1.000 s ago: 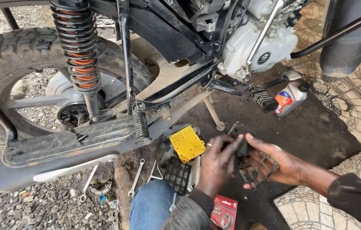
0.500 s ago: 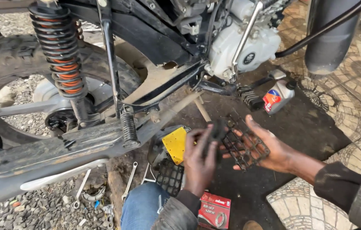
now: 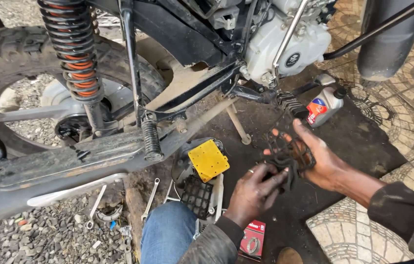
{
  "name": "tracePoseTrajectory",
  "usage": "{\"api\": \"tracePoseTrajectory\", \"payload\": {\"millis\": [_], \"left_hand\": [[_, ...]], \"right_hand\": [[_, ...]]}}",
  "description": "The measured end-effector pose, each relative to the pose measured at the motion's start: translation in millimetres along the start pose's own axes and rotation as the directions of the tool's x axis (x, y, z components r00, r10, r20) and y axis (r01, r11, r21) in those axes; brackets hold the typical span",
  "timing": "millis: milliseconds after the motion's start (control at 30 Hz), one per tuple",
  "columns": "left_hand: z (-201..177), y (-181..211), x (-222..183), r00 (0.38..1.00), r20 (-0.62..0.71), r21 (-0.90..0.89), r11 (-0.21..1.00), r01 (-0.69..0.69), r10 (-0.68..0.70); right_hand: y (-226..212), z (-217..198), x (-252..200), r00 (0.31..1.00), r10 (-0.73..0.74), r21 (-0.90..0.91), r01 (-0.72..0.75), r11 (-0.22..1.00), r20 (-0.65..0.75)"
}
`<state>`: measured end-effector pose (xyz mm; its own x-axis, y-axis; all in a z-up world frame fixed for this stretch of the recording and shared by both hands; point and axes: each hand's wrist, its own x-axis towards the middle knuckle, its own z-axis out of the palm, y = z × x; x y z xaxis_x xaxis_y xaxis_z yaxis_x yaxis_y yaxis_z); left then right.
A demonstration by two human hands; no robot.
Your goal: Removing, inspecting, and reassembling a motorcycle foam air filter and its plastic frame.
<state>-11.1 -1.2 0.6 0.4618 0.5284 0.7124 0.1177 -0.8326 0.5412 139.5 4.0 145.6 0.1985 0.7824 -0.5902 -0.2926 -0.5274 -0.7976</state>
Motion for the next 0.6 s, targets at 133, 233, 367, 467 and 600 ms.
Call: {"api": "tracePoseTrajectory", "payload": {"millis": [133,233,367,467,600], "left_hand": [[-3.9,-3.0,-1.3,0.992,-0.088,-0.028,0.996,0.088,-0.09],[-20.2,13.1,12.7,0.956,-0.225,-0.149,0.976,0.158,-0.189],[-4.1,20.0,1.4,0.997,-0.073,0.04,0.999,0.034,-0.031],[2.3,6.7,-12.0,0.997,0.07,0.112,0.993,0.025,-0.033],[-2.4,-25.0,-11.9,0.986,0.009,0.164,0.973,0.164,-0.168]], "right_hand": [[-25.8,17.0,-21.7,1.0,0.023,0.008,-0.023,1.0,-0.014],[-37.0,25.0,-34.0,0.998,0.067,0.011,-0.067,0.998,0.001],[-30.5,23.0,-29.2,0.997,0.073,0.095,-0.075,0.993,0.025],[-19.0,15.2,-17.4,0.998,0.007,0.045,-0.009,0.999,0.055],[-32.4,12.4,-26.2,0.996,0.045,0.017,-0.046,0.999,0.083]]}}
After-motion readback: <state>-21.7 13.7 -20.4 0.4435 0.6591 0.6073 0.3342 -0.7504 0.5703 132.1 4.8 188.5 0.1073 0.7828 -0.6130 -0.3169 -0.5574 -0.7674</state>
